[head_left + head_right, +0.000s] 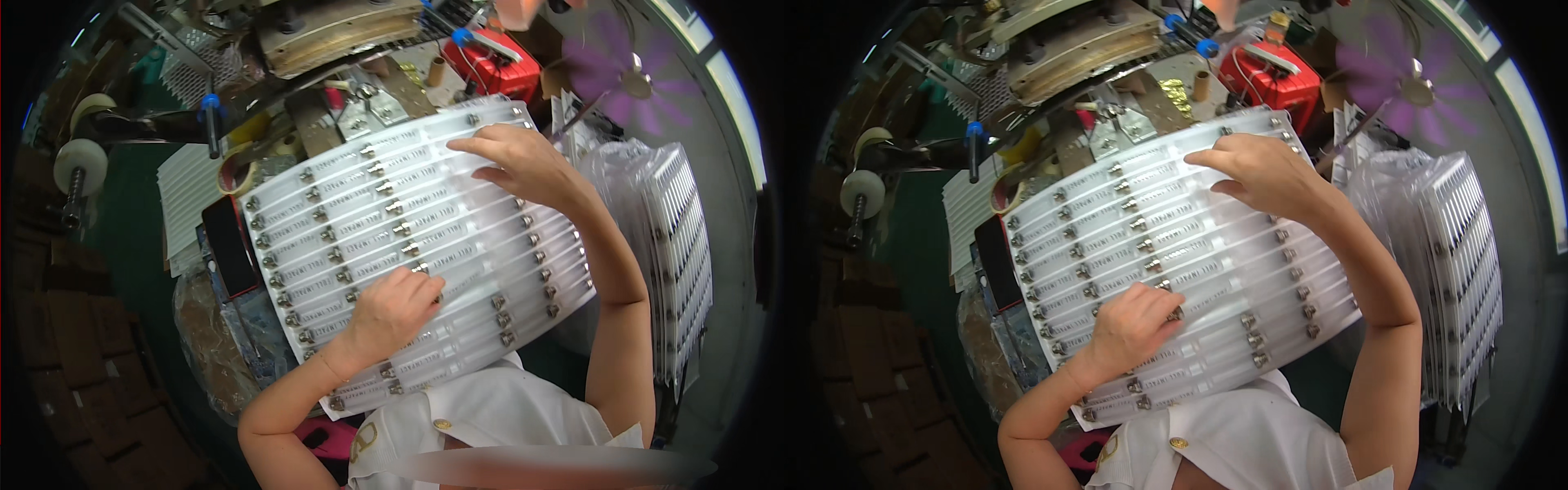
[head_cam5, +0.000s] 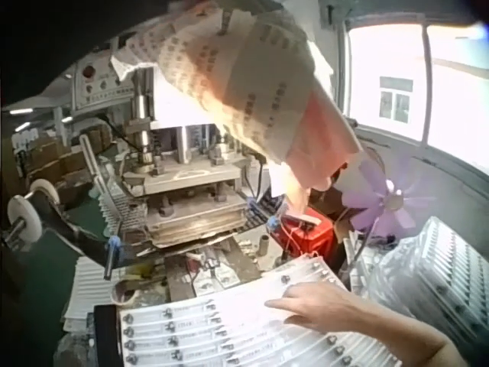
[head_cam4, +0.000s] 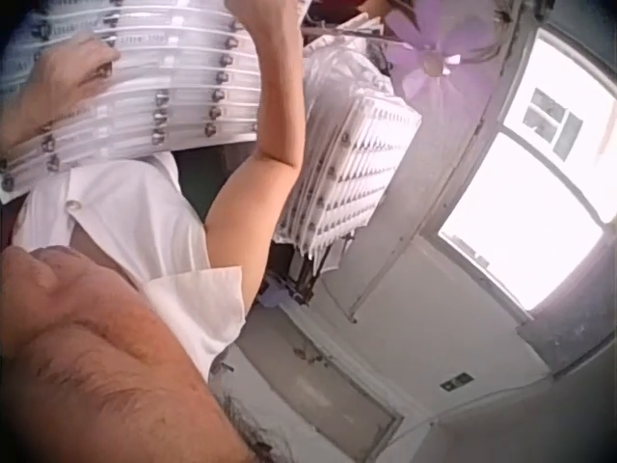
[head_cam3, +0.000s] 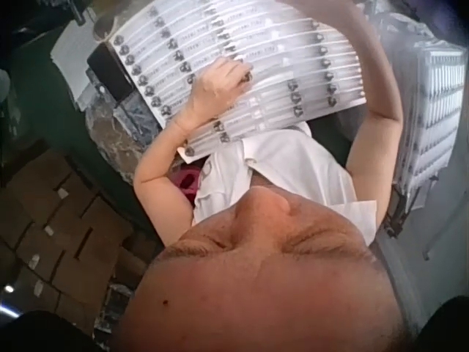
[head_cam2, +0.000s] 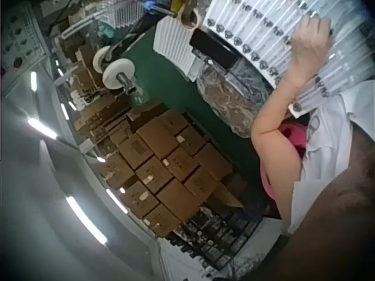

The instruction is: Manually placing small electronic components into a clear plastic tray and using a heat press machine.

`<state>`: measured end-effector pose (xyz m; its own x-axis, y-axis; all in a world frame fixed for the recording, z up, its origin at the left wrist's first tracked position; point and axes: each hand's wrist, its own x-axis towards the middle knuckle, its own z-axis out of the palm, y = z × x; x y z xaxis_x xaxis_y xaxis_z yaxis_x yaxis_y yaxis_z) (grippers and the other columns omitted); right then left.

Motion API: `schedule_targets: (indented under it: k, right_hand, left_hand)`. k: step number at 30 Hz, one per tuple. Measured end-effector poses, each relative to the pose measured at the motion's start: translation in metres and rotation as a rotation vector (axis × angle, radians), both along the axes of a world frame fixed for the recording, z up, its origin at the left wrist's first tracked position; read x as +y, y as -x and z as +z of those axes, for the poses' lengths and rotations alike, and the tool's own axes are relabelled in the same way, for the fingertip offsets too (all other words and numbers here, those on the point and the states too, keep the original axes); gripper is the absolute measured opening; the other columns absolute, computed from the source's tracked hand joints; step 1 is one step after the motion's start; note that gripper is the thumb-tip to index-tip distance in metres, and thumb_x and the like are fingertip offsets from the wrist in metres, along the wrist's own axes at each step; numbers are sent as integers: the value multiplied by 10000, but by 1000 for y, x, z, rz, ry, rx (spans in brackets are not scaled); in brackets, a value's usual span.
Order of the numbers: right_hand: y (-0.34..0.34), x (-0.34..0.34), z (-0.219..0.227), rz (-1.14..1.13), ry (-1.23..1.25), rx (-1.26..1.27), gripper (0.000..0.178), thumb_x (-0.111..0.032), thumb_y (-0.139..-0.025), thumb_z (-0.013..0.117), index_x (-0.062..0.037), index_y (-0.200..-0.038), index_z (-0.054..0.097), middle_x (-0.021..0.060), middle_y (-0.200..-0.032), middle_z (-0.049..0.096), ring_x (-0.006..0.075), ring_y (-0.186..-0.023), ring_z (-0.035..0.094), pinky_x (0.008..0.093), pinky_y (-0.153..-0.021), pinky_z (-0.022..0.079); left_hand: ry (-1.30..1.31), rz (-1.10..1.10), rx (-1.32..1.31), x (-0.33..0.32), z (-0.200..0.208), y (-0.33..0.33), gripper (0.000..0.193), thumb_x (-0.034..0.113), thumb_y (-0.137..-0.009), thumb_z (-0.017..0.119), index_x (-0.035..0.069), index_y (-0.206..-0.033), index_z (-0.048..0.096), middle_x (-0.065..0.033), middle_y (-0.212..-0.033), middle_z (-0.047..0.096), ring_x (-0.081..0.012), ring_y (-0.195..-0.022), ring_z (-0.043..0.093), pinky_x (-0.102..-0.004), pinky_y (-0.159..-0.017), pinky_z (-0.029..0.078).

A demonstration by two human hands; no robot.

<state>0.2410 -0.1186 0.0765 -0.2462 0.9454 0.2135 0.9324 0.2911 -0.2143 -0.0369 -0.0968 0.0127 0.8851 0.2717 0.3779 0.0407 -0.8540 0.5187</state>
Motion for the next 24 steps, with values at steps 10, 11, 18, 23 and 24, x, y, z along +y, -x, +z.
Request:
schedule_targets:
  k: [10, 11, 18, 23, 24]
  right_hand:
    - [63, -132, -37, 218, 98, 24, 253, -129, -745, 683, -7, -950, 600, 81, -911, 576, 220, -906, 570, 342, -815, 468]
    - [60, -130, -38, 224, 10, 95, 264, -122, -741, 682, -3, -962, 598, 90, -953, 592, 226, -930, 579, 346, -828, 469]
    - [22, -84, -12, 61, 99, 649, 362, 45, -766, 677, -117, -1088, 648, 55, -1055, 628, 224, -933, 632, 304, -770, 526]
    - [15, -69, 0, -128, 52, 763, 386, 76, -762, 670, -94, -1108, 670, 68, -1065, 626, 195, -936, 636, 290, -816, 531]
    - [14, -67, 0, -161, 41, 793, 424, 108, -729, 673, -59, -1118, 656, 73, -1074, 634, 192, -953, 636, 285, -805, 538]
  left_hand:
    - [-79, 72, 173, -7, 18, -1, 381, 104, -687, 753, 66, -1040, 614, -82, -969, 579, -253, -844, 598, -338, -680, 497]
    - [-87, 94, 140, -7, 21, 3, 380, 104, -693, 752, 62, -1046, 618, -83, -972, 581, -258, -837, 599, -339, -674, 495]
    - [-97, 319, 34, 46, 30, 27, 282, 101, -771, 706, 58, -1042, 643, -99, -812, 616, -273, -723, 601, -352, -623, 487]
    - [-249, 365, -70, 103, 24, -4, 270, 104, -800, 675, 129, -1069, 670, -67, -746, 578, -251, -660, 593, -360, -561, 472]
    - [-312, 359, -93, 115, 23, -14, 280, 106, -805, 667, 139, -1083, 667, -63, -740, 570, -247, -657, 592, -361, -557, 472]
